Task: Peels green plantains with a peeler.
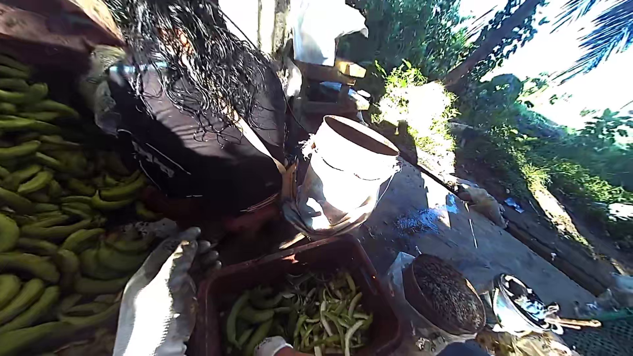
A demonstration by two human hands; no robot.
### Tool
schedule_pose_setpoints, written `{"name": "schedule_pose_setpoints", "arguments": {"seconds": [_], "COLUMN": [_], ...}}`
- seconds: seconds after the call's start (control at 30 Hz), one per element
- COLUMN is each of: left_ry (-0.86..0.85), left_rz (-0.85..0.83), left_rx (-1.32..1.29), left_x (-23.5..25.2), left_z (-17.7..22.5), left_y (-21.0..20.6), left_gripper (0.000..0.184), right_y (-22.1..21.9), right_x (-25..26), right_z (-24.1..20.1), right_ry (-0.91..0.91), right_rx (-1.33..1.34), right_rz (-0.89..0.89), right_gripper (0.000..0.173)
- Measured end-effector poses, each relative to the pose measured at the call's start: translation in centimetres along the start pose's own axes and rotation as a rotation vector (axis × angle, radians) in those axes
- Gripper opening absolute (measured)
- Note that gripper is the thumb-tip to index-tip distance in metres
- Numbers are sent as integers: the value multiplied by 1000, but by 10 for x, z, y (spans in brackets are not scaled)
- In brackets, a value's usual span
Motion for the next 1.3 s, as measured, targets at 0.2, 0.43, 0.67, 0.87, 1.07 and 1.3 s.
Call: {"name": "schedule_pose_setpoints", "arguments": {"seconds": [0.2,0.43,0.67,0.87,1.07,1.3], "left_ry": [-59,-61,180,-36,-58,-337], "left_rz": [-113,-594,-829,-582,-400,-620], "left_rx": [154,320,42,-49,76,269], "left_x": [-5,-23,-86,-70,-64,-65], "left_z": [-6,-38,-71,-111,-105,-110], "left_y": [0,-51,-137,-130,-129,-132], "left_gripper": [35,61,56,54,65,69], "right_y": [7,-24,-48,-46,-55,-52], "right_x": [18,-154,-157,-153,-175,-161], "right_z": [101,226,229,244,243,221], "right_ry": [177,747,1335,640,543,409], "right_rx": [263,1353,1508,1671,1027,862], "right_rz": [407,611,183,761,1172,924], "right_gripper": [40,36,27,44,49,48]}}
Point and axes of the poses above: each hand's wrist, its own x-axis towards the middle knuckle, its own y-axis out of the back of the hand, z = x × y, the point moved 1 cm from there along x, towards the middle knuckle, and after that the axes turned 11 degrees about -z, right-handed, at the moved point
